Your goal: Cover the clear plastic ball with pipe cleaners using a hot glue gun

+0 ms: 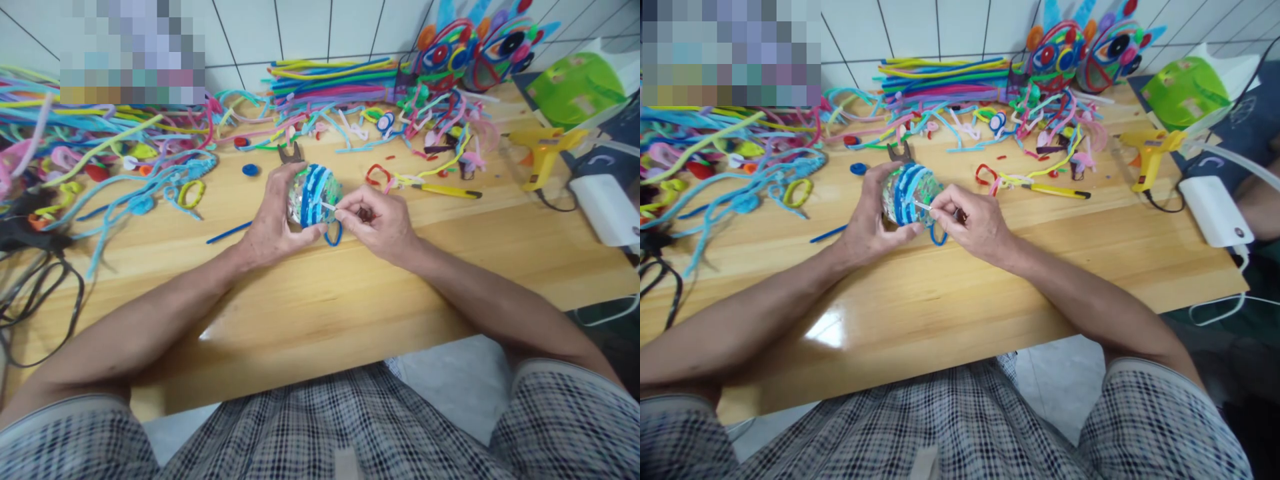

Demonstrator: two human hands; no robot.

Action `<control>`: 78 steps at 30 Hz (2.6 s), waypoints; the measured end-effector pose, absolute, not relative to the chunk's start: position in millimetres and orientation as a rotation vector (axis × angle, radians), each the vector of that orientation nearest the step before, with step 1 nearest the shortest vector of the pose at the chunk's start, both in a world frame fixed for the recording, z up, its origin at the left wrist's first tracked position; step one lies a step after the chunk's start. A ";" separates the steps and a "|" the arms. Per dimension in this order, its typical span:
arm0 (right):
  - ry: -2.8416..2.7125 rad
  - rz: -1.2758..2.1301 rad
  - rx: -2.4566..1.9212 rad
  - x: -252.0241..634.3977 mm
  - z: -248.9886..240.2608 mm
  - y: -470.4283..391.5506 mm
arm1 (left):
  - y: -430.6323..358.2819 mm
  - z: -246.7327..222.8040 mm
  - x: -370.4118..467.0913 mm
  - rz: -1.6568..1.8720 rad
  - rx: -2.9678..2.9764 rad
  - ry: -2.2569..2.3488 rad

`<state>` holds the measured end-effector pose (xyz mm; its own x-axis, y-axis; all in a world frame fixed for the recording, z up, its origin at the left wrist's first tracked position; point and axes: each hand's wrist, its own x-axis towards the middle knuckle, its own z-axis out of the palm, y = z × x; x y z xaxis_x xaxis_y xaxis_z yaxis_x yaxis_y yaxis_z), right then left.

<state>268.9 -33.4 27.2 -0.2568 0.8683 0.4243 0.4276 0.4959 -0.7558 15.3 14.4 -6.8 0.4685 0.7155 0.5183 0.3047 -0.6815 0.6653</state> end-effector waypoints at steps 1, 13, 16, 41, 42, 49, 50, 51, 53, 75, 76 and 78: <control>-1.864 0.647 -1.063 268.9 27.0 -33.4 | 14.1 -6.4 15.6 1.123 2.231 0.843; -1.829 0.664 -0.956 268.9 24.7 -30.3 | 19.0 -11.4 14.9 1.177 2.278 0.795; -1.834 0.659 -0.943 269.6 24.2 -30.1 | 19.8 -11.9 14.7 1.172 2.298 0.786; -1.850 0.581 -0.961 269.5 24.2 -31.1 | 18.4 -12.4 15.9 1.142 2.372 0.822; -1.852 0.580 -0.965 269.6 24.5 -31.2 | 18.5 -12.7 15.6 1.138 2.376 0.823; -1.864 0.531 -0.968 270.0 25.0 -33.0 | 18.5 -12.5 14.9 1.099 2.383 0.841; -1.867 0.521 -0.970 269.9 25.0 -33.3 | 18.7 -12.9 14.9 1.098 2.381 0.842; -1.870 0.513 -0.973 269.9 25.1 -33.6 | 19.1 -13.4 14.9 1.100 2.377 0.842; -1.870 0.497 -0.980 269.9 25.1 -34.1 | 20.0 -14.6 15.0 1.115 2.368 0.832; -1.857 0.499 -1.017 269.9 26.1 -39.9 | 16.9 -13.4 17.1 1.127 2.331 0.827; -1.855 0.489 -1.012 269.8 26.2 -40.2 | 16.7 -13.4 17.4 1.129 2.328 0.834; -1.848 0.472 -0.995 269.6 25.8 -40.3 | 16.4 -13.5 18.0 1.137 2.323 0.833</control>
<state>269.6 -40.3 25.8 -0.2168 0.7986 0.5615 0.4317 0.5943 -0.6785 18.0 16.4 -13.5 0.4860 0.6730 0.5575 0.3287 -0.7319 0.5969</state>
